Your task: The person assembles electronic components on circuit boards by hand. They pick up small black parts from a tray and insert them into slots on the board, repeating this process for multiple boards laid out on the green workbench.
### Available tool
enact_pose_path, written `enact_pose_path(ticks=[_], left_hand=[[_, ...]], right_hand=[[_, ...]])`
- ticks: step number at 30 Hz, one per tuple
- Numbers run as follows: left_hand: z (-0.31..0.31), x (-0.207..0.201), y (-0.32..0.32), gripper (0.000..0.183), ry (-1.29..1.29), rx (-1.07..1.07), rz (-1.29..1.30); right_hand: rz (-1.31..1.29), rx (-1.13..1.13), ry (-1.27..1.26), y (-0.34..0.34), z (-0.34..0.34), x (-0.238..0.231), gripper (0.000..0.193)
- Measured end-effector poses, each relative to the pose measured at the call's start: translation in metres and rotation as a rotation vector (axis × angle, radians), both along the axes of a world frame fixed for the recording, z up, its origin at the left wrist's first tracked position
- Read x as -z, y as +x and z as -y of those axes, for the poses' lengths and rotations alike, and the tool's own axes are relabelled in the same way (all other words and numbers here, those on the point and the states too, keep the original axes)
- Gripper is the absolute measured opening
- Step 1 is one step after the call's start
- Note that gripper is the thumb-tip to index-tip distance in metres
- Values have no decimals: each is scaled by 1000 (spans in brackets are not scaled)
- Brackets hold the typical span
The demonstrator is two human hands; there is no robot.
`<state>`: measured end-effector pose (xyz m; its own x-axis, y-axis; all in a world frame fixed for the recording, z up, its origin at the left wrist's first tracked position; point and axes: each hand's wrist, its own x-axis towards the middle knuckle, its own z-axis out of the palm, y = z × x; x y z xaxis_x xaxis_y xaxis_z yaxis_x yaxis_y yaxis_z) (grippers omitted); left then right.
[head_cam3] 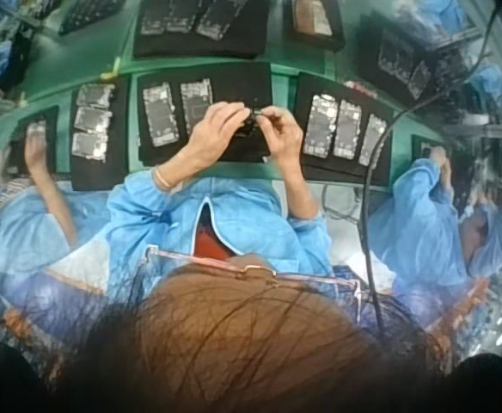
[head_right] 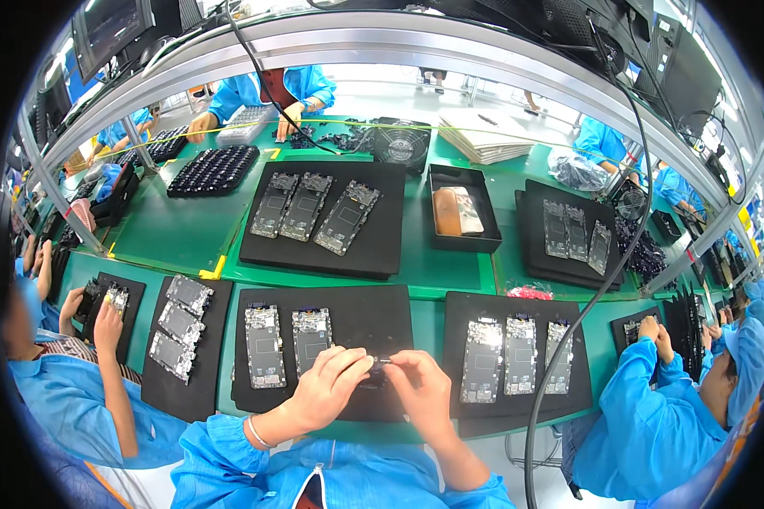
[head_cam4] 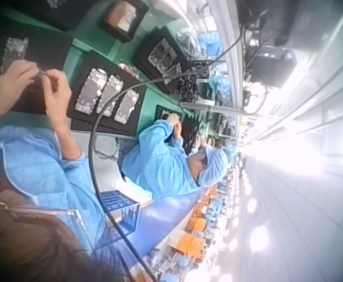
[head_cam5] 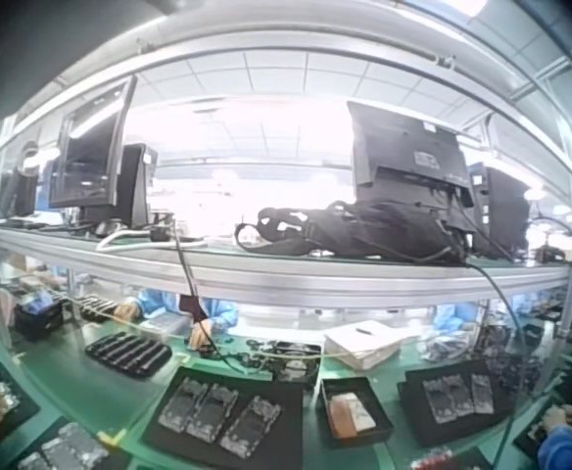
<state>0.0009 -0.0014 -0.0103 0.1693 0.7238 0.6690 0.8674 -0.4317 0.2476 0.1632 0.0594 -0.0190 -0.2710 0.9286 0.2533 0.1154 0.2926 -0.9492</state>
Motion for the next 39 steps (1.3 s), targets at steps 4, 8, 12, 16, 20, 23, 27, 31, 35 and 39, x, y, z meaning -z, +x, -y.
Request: enact_pose_path(ticks=[4, 8, 12, 16, 20, 23, 27, 31, 35, 39], left_hand=[[1, 2, 0, 46, 33, -5, -16], [5, 4, -2, 46, 39, 19, -55], [9, 7, -9, 45, 22, 41, 13], [6, 7, -16, 46, 30, 51, 86], [2, 7, -19, 48, 35, 105, 109], [-1, 7, -23, 49, 21, 136, 113], [-15, 4, -28, 52, -1, 200, 146], [-56, 5, -36, 53, -291, 70, 192], [-76, 24, -62, 68, -511, -161, 34], [-55, 21, -93, 70, -788, -318, -36]], right_hand=[[20, -32, 31, 1, -1, -2, 16], [76, -55, 157, 3, -1, -2, 17], [60, -129, 75, 2, 1, -6, 19], [35, -286, -111, 7, -13, -14, 17], [207, -380, 41, 4, -26, -23, 15], [225, -439, -3, 2, -33, -25, 14], [78, -446, -258, -8, -55, -2, 12], [-25, -152, -250, -15, -83, 24, 11], [-54, -98, -251, -12, -76, 22, 8], [-56, -168, -314, -13, -55, 18, 7]])
